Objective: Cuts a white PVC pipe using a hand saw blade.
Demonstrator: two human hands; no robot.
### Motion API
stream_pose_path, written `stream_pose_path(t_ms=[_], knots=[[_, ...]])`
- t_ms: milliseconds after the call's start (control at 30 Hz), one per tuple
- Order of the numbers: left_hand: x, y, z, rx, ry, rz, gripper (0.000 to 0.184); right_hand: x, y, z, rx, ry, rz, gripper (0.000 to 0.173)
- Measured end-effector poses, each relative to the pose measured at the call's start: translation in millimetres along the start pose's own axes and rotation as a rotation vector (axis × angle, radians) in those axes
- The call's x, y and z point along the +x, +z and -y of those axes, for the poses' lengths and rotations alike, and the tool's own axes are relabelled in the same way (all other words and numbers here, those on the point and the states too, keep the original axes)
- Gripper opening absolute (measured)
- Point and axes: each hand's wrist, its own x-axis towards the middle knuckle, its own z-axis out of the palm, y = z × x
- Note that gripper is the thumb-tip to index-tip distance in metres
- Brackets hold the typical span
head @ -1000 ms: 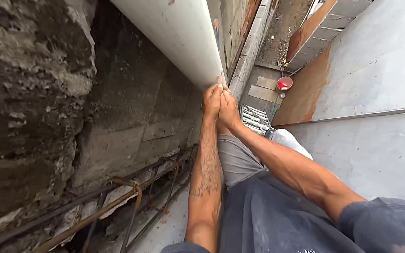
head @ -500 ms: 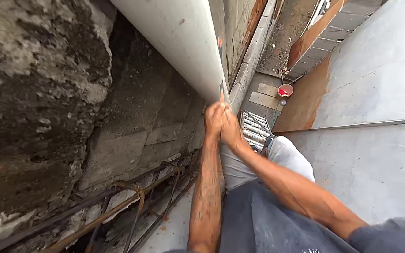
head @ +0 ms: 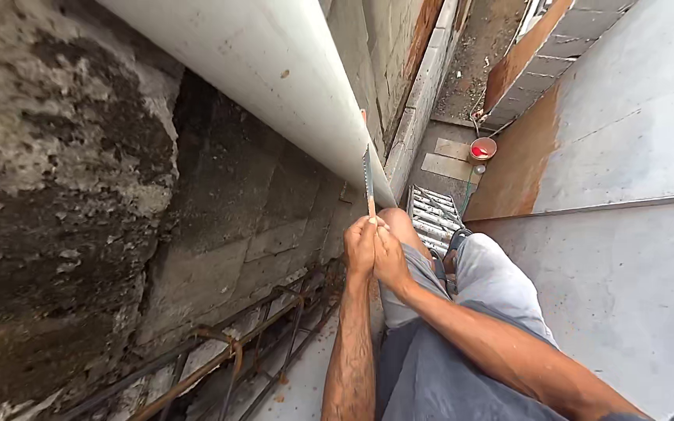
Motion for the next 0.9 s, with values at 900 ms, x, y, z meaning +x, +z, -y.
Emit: stream_pose_path(t_ms=[900], knots=[[63.7, 10.7, -21.1, 0.032, 0.092, 0.015, 0.031, 63.9, -6.1, 23.0, -0.059, -0.101, 0.01, 0.039]])
